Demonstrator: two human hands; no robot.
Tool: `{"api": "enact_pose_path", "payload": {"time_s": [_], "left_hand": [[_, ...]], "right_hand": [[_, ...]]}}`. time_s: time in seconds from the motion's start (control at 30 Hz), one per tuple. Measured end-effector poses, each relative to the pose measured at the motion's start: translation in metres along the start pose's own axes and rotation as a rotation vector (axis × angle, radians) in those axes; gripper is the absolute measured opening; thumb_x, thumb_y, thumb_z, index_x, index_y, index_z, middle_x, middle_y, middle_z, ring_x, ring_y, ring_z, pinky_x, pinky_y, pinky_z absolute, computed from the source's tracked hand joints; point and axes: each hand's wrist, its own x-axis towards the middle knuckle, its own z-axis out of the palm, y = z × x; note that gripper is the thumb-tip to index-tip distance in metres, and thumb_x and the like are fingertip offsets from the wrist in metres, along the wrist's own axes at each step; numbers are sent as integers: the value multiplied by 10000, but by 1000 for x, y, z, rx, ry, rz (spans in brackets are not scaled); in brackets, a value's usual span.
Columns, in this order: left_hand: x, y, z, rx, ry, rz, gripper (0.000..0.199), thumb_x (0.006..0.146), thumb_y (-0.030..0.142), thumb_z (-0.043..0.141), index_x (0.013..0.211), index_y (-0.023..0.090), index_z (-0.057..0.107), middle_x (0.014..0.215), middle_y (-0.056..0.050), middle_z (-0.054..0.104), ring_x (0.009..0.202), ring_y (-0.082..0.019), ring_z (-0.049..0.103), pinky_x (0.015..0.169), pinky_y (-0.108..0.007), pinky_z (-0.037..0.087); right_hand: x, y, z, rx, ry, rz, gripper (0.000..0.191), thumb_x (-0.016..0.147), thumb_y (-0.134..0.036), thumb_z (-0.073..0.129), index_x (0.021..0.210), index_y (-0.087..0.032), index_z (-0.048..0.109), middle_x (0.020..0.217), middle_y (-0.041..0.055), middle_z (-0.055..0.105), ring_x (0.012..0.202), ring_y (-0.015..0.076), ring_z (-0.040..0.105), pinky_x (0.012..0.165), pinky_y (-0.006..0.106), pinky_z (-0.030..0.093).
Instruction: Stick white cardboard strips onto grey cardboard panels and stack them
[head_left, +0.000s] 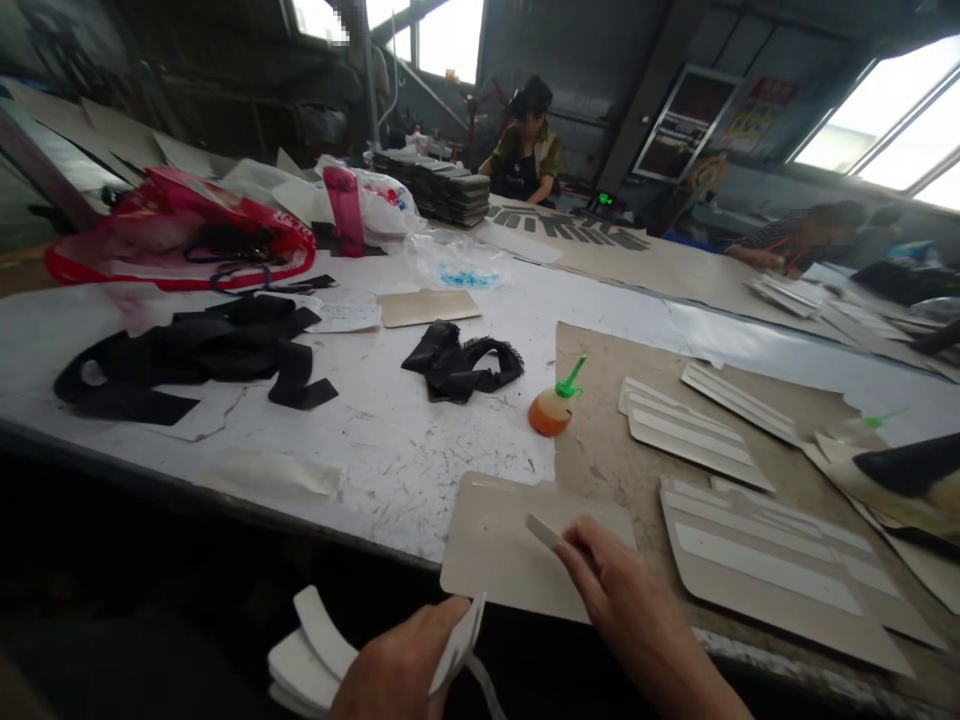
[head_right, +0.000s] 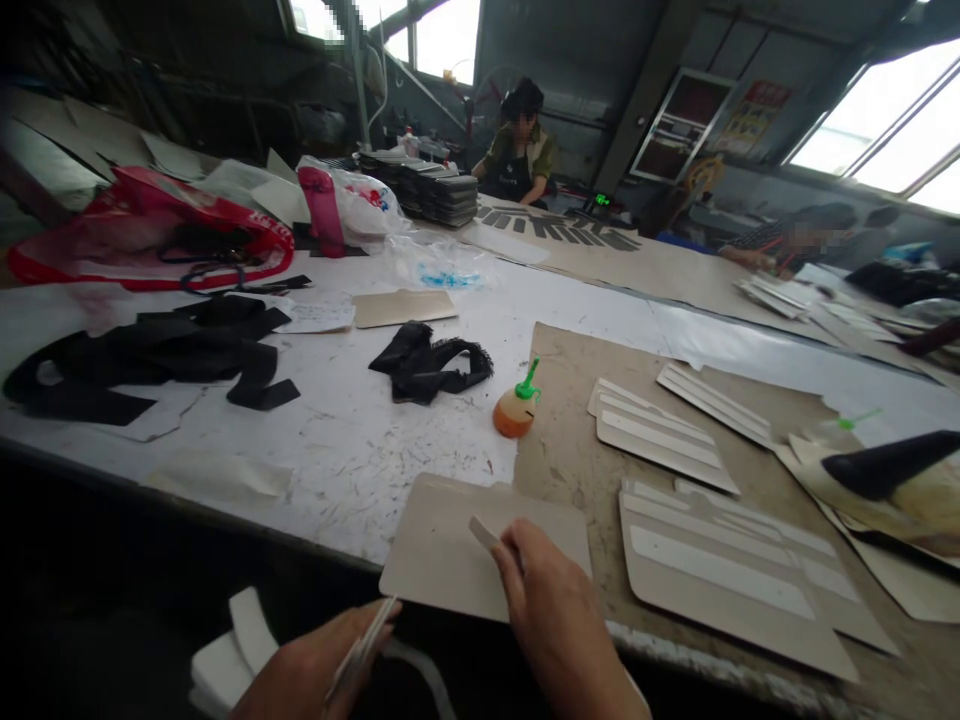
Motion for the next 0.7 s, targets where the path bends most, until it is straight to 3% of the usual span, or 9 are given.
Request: {"api": "enact_pose_path", "payload": {"time_s": [0.1,0.2,0.4,0.7], "left_hand": [[10,-20,5,377,270,348,468,777,33,405,1220,134,517,1038,-113,626,935,-232,579,809,-357,511],[27,-31,18,512,429,445,378,824,7,384,1159,84,541,1141,-155,570,1107,-263,488,917,-436,480],[43,-42,33,485,474,495,316,908,98,345,1116,85,582,1129,-152,575,1093,-268,482,892,-449,452],[42,-40,31,472,506,487,291,922,87,338,1050,108,599,1116,-130,548,1106,-257,474,934,-434,384]], "right_hand": [[14,-10,10,-114,-125,-51,229,910,-366,411,788,-201,512,740,17,589,691,178,522,645,284,339],[29,-22,24,-138,-203,-70,174,918,-265,432,797,-194,535,773,16,613,724,170,557,656,267,358],[41,-21,39,-431,-220,-114,145,934,-224,428,842,-173,528,824,51,622,755,213,590,657,297,367],[42,-19,34,-478,-323,-89,177,948,-273,407,815,-199,498,774,31,610,718,223,587,602,292,301]]}}
